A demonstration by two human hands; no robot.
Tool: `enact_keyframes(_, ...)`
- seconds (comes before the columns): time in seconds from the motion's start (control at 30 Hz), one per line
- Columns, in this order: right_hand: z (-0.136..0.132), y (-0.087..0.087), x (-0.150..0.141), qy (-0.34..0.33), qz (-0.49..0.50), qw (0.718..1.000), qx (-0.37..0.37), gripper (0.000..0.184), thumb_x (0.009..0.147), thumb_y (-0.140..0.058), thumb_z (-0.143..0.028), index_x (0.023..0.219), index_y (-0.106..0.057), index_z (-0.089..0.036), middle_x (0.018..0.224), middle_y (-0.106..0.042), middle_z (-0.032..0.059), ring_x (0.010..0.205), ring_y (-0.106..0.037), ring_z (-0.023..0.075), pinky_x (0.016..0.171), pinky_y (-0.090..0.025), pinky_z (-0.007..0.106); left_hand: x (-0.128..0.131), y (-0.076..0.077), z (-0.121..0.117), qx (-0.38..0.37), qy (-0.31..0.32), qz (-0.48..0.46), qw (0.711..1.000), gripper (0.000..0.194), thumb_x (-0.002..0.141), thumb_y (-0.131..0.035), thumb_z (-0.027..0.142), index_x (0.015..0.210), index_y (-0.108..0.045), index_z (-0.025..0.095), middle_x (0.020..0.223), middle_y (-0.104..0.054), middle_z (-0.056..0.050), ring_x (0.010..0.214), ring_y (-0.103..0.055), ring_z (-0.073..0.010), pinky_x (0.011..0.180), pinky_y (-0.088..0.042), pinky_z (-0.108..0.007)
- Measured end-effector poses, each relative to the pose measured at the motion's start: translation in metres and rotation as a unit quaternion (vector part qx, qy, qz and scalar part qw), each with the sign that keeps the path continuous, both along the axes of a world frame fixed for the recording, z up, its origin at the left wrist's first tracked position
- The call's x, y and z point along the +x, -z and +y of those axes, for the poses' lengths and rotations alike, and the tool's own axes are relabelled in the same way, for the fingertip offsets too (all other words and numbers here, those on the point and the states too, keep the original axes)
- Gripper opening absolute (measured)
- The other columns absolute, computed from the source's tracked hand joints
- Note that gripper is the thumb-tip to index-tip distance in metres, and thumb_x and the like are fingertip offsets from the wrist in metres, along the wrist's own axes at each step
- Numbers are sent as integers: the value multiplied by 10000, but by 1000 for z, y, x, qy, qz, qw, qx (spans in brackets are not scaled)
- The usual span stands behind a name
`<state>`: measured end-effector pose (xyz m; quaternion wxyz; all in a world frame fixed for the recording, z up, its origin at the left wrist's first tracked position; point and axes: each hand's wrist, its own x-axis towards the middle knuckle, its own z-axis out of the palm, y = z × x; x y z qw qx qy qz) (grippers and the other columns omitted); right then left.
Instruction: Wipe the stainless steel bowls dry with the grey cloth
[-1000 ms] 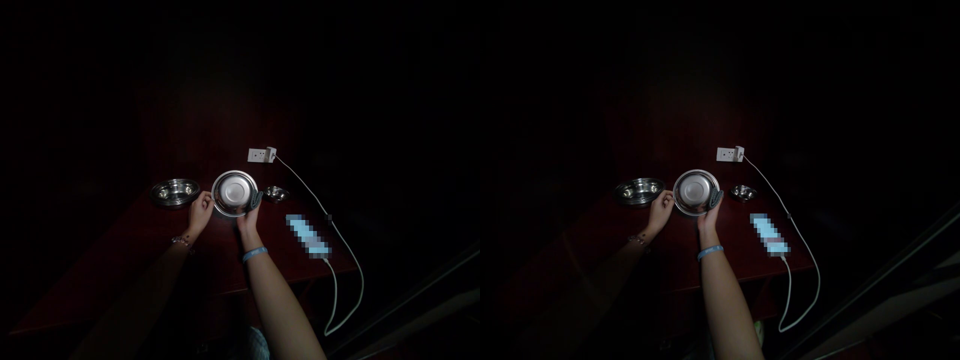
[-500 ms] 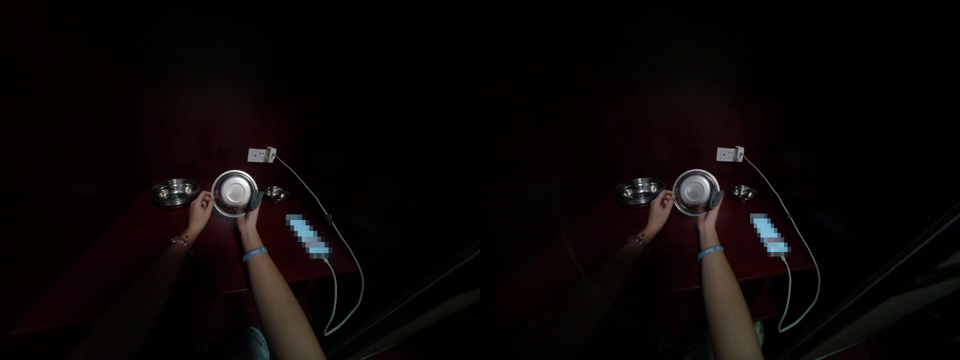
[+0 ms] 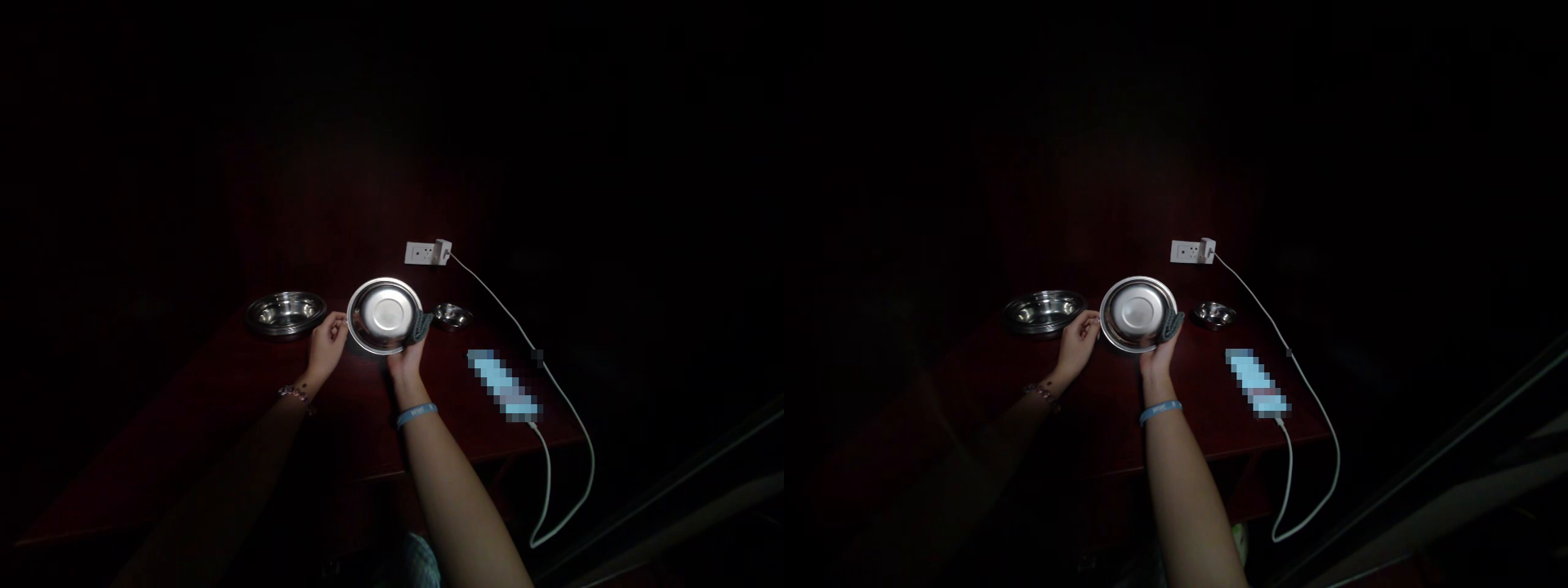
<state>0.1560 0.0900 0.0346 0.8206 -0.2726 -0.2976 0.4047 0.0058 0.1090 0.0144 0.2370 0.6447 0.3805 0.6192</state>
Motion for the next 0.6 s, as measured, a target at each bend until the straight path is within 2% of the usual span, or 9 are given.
enact_keyframes(0.17, 0, -4, 1, 1, 11, 1000, 5, 388, 829, -516, -406, 1154, -618, -221, 1222, -697, 70, 1223, -613, 177, 1056, -507, 431, 1, -4, -4, 6, 31, -5, 999, 129, 839, -534, 290, 850, -619, 195, 632, -526, 28, 565, -454, -117, 551, -339, -227)
enact_keyframes(0.37, 0, -3, 5, 41, 19, 999, 19, 351, 808, -541, -345, 1122, -633, -219, 1203, -708, 72, 1207, -626, 180, 1058, -510, 438, 2, -6, -9, 17, 42, 16, 999, 135, 842, -549, 304, 852, -625, 193, 616, -504, 33, 559, -431, -111, 553, -332, -225)
enact_keyframes(0.6, 4, 1, 7, 19, 8, 1000, 21, 343, 821, -527, -374, 1107, -636, -221, 1188, -720, 70, 1190, -633, 172, 1054, -505, 443, 3, -13, -15, 25, 40, 17, 999, 107, 807, -574, 296, 814, -614, 197, 595, -482, 42, 526, -392, -100, 528, -313, -225)
